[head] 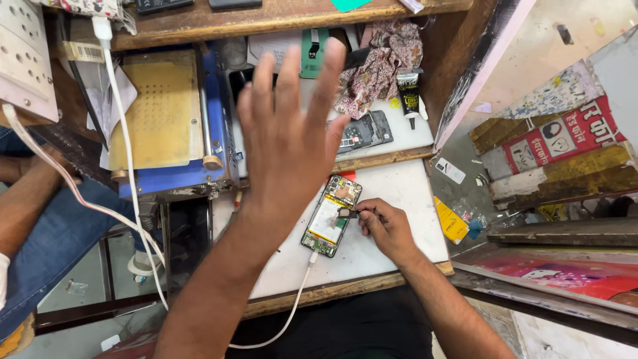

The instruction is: The person holds a smartphone connected to a charging cable, then flips it to expose the internal components. They repeatedly press and adjust the battery connector area with their fingers while the phone remains on the workbench.

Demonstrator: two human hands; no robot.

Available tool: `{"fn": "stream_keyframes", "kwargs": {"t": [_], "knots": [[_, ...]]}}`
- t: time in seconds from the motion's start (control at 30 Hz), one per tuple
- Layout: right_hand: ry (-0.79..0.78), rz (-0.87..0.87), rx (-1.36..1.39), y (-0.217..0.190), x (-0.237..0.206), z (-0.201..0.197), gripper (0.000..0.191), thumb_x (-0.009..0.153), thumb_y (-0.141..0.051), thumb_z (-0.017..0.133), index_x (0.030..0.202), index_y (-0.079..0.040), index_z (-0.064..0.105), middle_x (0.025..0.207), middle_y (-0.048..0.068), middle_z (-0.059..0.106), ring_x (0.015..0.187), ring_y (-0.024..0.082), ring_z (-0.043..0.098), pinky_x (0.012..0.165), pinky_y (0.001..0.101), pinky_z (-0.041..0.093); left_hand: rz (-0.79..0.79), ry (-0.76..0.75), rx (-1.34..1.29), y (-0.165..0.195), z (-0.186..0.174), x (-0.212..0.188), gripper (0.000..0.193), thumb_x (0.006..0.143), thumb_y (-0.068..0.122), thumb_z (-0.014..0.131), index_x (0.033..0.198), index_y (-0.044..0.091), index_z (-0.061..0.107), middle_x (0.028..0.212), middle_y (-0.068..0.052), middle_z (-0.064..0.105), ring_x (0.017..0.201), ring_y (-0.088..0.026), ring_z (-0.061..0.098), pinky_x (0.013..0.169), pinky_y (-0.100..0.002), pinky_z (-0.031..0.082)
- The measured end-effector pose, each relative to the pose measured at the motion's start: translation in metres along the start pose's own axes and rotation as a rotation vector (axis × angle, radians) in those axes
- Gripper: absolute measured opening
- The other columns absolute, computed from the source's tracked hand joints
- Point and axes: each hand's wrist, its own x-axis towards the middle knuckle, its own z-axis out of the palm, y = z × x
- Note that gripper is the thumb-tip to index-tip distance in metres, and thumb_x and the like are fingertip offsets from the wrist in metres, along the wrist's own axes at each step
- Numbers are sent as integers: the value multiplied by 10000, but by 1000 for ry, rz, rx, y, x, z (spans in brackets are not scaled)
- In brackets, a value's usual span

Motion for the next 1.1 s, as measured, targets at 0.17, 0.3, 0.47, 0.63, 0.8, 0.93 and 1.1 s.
{"fn": "stream_keyframes", "kwargs": {"t": [0.17, 0.3, 0.47, 0.63, 0.8, 0.93, 1.1], "knots": [[-37, -29, -78, -5, -3, 4, 264, 931, -60, 710, 1191, -34, 669, 833, 37, 735, 674, 87, 660, 608, 226, 555, 41, 2, -133, 0, -16, -84, 687, 898, 234, 817, 1477, 96, 473, 1393, -235, 525, 1256, -428, 542, 1024, -566, 471], [-157, -323, -325, -19, -4, 10, 236, 845, -65, 831, 1069, -66, 754, 914, 83, 789, 788, 158, 780, 677, 275, 620, -161, -334, -405, 7, 2, -157, 437, 882, 186, 784, 1283, 57, 667, 1173, -153, 697, 980, -313, 709, 822, -412, 577], [-313, -620, -371, -36, -3, 13, 227, 798, -73, 862, 995, -85, 750, 929, 78, 779, 851, 246, 775, 742, 343, 625, -326, -348, -503, 18, 14, -225, 180, 872, 141, 781, 1033, 62, 770, 984, -103, 760, 856, -272, 747, 735, -370, 602], [-394, -543, -282, -42, -3, 14, 195, 807, -54, 863, 969, -73, 756, 944, 84, 791, 841, 234, 787, 710, 333, 626, -330, -236, -580, 16, 20, -248, 159, 884, 96, 760, 1038, 57, 751, 995, -112, 755, 874, -257, 757, 735, -338, 624], [-342, -585, -210, -35, -5, 7, 177, 839, -41, 835, 967, -70, 716, 972, 79, 773, 907, 228, 783, 768, 330, 637, -438, -347, -368, 14, 11, -250, 242, 905, 123, 732, 1142, 74, 732, 852, -104, 737, 734, -278, 721, 635, -387, 574], [-112, -377, -292, -29, -13, 5, 139, 833, -28, 834, 917, -62, 729, 945, 80, 787, 792, 158, 766, 621, 256, 579, -455, -511, -215, 10, 1, -252, 387, 924, 135, 677, 1309, 147, 701, 714, -78, 699, 631, -278, 678, 557, -423, 536], [-56, -305, -273, -31, -10, 6, 135, 847, -27, 826, 923, -43, 717, 978, 83, 786, 756, 119, 738, 578, 216, 535, -388, -655, -161, 17, 9, -242, 441, 948, 243, 641, 1385, 178, 645, 629, -70, 657, 545, -271, 659, 497, -427, 532]]}}
